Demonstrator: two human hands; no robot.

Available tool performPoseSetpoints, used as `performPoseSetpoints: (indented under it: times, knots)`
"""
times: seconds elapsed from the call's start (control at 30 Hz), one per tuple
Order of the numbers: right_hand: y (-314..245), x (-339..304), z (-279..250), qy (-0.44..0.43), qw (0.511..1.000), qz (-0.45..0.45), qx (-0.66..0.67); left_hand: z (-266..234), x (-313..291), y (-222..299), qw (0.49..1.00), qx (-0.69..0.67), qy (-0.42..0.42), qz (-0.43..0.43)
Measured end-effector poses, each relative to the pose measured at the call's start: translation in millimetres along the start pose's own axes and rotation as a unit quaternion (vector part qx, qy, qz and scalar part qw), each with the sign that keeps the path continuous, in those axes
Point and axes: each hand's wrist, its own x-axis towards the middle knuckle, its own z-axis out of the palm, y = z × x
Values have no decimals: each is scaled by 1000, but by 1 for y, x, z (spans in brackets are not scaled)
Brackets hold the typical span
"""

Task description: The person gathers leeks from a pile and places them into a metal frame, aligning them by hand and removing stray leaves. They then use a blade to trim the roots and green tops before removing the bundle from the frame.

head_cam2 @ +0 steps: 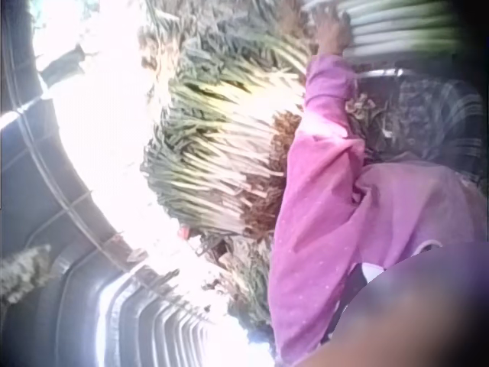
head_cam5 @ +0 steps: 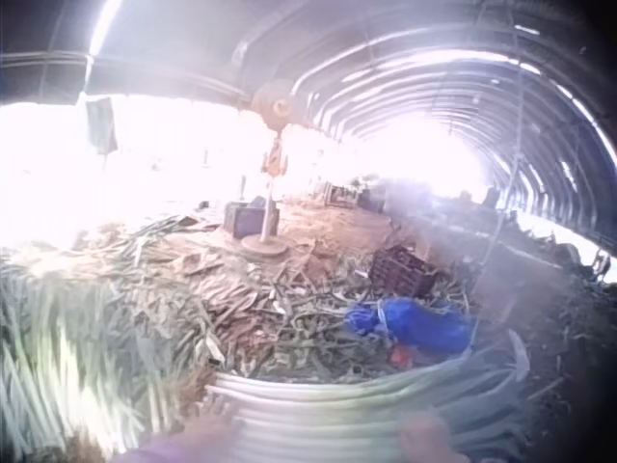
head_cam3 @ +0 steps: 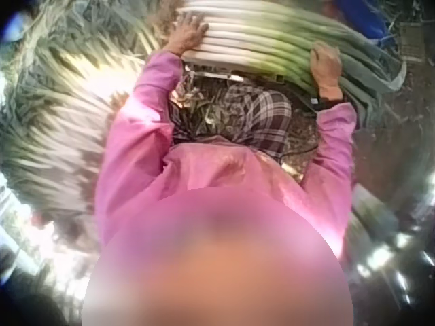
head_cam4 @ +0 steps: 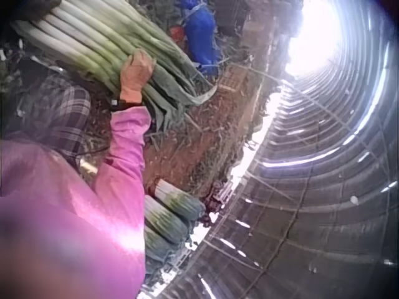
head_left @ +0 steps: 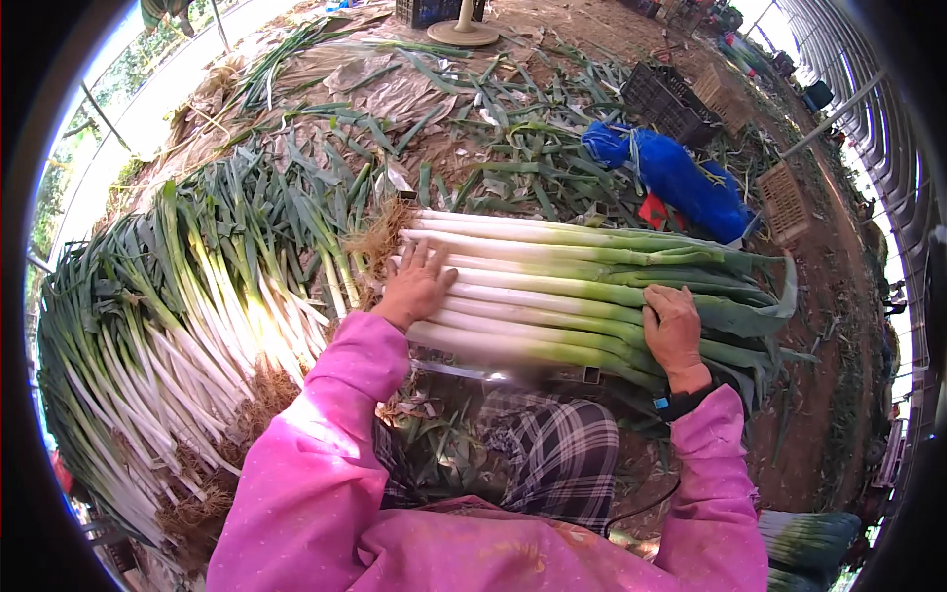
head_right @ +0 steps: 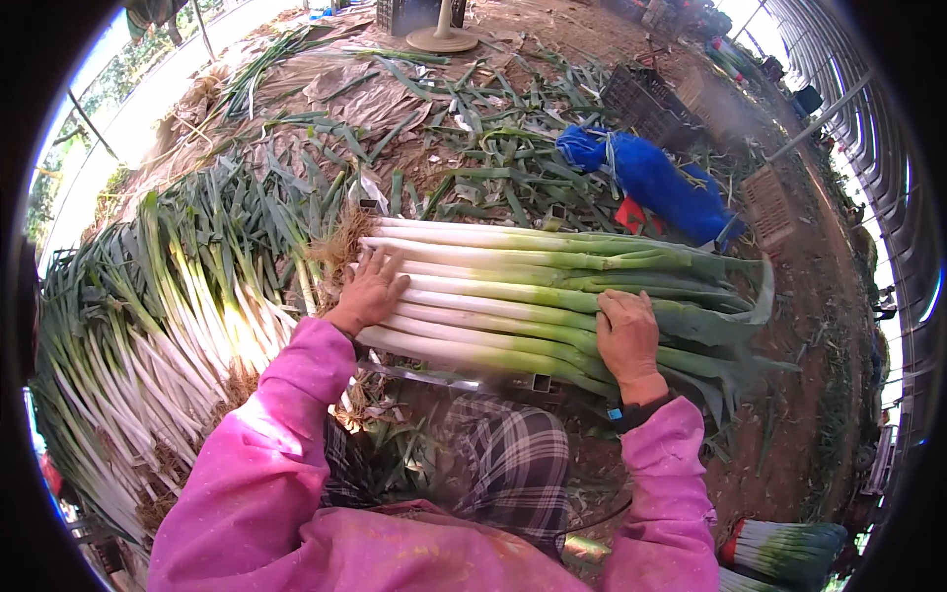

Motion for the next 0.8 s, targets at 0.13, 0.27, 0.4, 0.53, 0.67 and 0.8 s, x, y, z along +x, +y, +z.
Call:
performPoseSetpoints:
  times: [0.13, 0.27, 0.4, 0.53, 0.67, 0.8]
  knots:
    - [-8, -9, 8, 34, 998, 7, -45, 1, -1, -2, 1000, -6, 13, -8]
    - [-20, 6, 22, 49, 997, -19, -57, 5, 0, -21, 1000, 7, 18, -21]
    - [-16, -4, 28, 71, 989, -6, -129, 5, -8, -19, 996, -49, 45, 62]
    - [-4, -12, 32, 51, 992, 9, -115, -14, -3, -20, 999, -37, 37, 13]
    - [-3, -11, 32, 25, 994, 17, -106, -45, -28, -123, 946, -300, 83, 94]
    - [-7, -8, 24, 44, 994, 2, -102, 60, -77, -331, 887, -243, 246, -307]
